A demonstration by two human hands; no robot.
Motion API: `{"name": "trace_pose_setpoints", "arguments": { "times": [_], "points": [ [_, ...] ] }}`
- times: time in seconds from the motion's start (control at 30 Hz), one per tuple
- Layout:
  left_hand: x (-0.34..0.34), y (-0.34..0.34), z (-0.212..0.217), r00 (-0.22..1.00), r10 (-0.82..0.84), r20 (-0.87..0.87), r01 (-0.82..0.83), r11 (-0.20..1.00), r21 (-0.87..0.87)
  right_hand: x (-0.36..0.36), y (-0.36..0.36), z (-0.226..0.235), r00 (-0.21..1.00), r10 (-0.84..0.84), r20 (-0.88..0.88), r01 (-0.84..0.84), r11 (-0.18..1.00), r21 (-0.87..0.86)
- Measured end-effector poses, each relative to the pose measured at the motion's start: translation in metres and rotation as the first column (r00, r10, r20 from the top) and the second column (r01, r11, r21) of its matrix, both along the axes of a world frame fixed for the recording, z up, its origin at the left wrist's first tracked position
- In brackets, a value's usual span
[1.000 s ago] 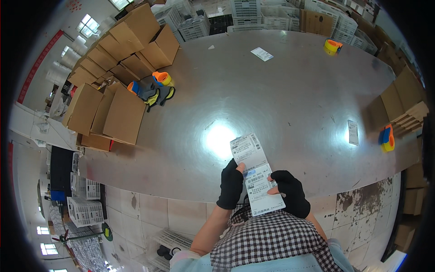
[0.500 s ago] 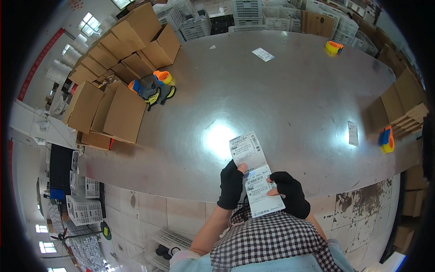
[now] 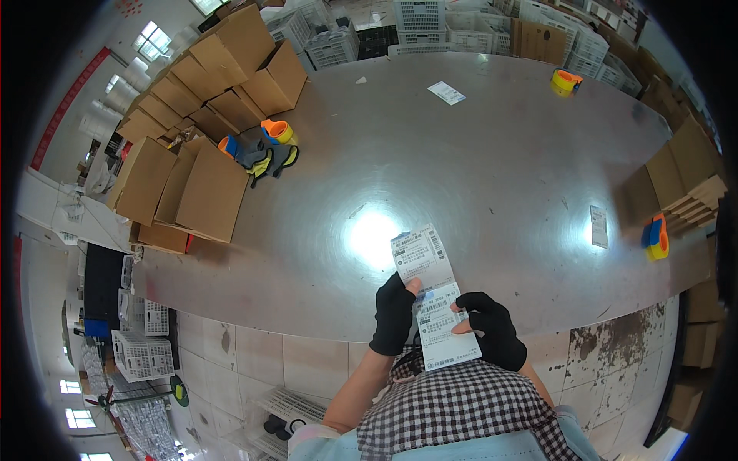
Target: The recorder is sorting and counting printed shipping or inventory labels on a large metal work table in a warehouse or distribution center environment.
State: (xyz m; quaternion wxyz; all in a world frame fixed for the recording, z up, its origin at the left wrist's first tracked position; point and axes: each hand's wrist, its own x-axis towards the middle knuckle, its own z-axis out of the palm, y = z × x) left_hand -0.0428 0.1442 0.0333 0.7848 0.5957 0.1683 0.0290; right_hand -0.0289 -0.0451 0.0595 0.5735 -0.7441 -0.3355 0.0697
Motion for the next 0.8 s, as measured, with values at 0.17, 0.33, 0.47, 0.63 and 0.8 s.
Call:
{"name": "trace_pose_setpoints", "arguments": {
  "times": [0.17,0.33,0.47,0.63,0.8],
  "points": [
    [-0.002,-0.001,-0.006,0.998,-0.069,-0.009,0.069,0.996,0.052,0.003,-0.002,0.007,0.992,-0.099,0.075,0.107,0.989,-0.105],
    [-0.013,-0.001,-0.012,0.952,-0.294,-0.080,0.302,0.948,0.104,0.015,-0.004,-0.009,0.900,-0.203,-0.387,0.282,0.946,0.160],
    [-0.018,-0.003,-0.020,0.912,-0.407,-0.057,0.396,0.907,-0.146,0.013,-0.004,-0.004,0.733,-0.145,-0.664,0.258,0.963,0.074],
    [-0.012,-0.003,-0.023,0.949,-0.308,0.063,0.300,0.825,-0.480,0.004,0.004,0.002,0.779,-0.153,-0.609,0.123,0.988,-0.092],
    [-0.003,0.003,-0.009,0.980,-0.144,0.136,0.192,0.859,-0.475,0.002,0.005,-0.002,0.864,-0.159,-0.477,0.087,0.982,-0.170]
  ]
}}
